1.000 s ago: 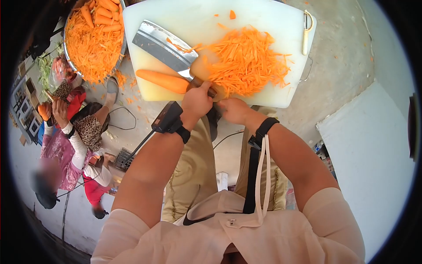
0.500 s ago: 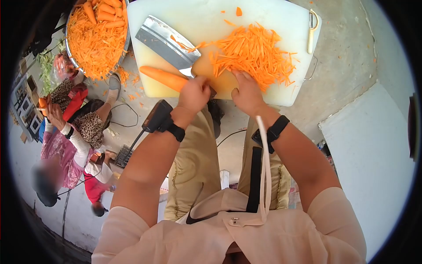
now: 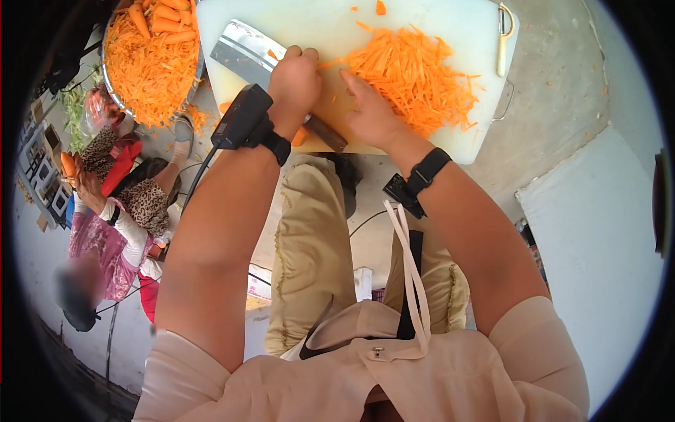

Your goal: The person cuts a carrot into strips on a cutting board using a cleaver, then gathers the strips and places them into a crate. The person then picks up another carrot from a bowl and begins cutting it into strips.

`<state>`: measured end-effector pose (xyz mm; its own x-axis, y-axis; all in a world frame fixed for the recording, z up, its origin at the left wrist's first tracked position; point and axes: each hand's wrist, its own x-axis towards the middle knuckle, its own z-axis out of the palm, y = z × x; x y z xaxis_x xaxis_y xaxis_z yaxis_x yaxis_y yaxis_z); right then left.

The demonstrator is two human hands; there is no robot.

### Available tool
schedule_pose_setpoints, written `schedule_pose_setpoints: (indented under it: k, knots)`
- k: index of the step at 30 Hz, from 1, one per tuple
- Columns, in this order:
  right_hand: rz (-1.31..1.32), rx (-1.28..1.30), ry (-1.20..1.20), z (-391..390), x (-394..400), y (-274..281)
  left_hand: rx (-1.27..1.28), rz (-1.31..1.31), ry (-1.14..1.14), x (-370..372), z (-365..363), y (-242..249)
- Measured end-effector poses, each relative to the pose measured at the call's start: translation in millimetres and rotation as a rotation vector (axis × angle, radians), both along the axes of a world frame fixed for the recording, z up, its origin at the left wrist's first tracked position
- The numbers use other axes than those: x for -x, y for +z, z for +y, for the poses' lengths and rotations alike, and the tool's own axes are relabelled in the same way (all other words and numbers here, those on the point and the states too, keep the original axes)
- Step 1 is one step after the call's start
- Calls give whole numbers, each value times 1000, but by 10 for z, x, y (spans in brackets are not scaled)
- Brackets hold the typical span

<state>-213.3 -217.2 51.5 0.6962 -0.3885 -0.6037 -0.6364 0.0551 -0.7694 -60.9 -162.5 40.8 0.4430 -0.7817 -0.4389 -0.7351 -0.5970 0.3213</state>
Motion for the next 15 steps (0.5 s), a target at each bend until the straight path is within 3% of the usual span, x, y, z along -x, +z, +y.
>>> schedule_pose_setpoints:
  k: [5,7,8,10,12,14,15]
  knots:
    - [-120,49,-33,-203,265,181,-260,30,-60,3,-188,47]
    - [-126,-325,-258,-332,413,374,-289,21,-86,18,-232,103]
    - [-124,-324,-260,-366,536,378,-319,10,-110,35,-251,126]
    - [-77,3,-451,-449,841,328,-257,-5,-121,50,-245,91]
    - [134,173,-478,-612,1152,261,-196,-22,-133,104,-250,59]
    - [256,224,-506,-706,1389,197,161,88,-11,191,-283,61]
    - [379,273,-531,-724,1475,161,162,87,-15,249,-301,52]
